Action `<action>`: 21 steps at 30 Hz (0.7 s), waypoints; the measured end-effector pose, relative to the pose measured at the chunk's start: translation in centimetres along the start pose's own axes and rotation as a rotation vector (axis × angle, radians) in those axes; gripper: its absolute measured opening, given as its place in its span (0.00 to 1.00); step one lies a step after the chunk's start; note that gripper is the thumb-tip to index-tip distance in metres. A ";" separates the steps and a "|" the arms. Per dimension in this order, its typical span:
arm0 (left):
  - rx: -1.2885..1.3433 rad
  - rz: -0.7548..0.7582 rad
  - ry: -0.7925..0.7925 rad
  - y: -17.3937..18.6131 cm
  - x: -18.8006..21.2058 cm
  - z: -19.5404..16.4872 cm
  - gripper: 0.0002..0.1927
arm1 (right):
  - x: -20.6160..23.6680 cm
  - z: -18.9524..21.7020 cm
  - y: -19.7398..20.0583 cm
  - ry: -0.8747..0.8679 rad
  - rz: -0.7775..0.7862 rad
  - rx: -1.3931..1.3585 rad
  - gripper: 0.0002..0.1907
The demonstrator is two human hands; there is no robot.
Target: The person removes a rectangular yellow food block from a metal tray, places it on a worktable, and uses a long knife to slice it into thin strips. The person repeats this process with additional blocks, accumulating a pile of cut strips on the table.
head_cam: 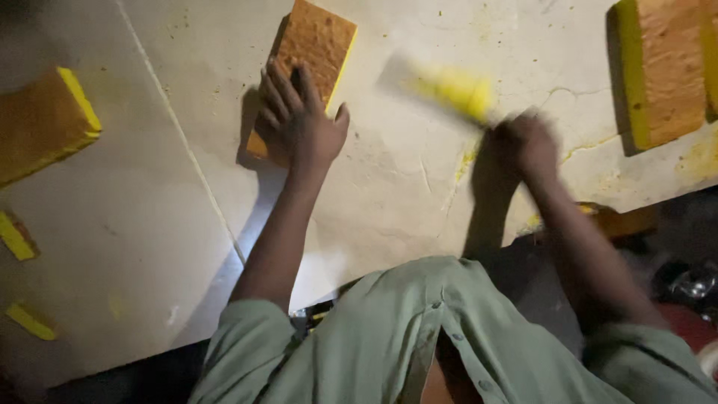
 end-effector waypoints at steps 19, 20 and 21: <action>-0.145 0.297 -0.320 -0.8 19.6 -15.1 0.59 | 19.6 -10.2 7.1 -0.163 -0.316 -0.068 0.07; -0.114 0.315 -0.350 -1.1 21.7 -16.3 0.58 | 19.5 -10.8 6.9 -0.130 -0.307 -0.195 0.07; -0.079 0.339 -0.383 -1.3 23.8 -17.3 0.58 | 19.6 -10.7 6.6 -0.103 -0.291 -0.320 0.07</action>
Point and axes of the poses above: each hand's wrist, its own x-axis away from the middle knuckle, its own y-axis out of the back of the hand, z = x × y, the point moved 3 cm from there along -x, towards the middle knuckle, and after that the axes turned 9 degrees about y, right-handed, at the moved point
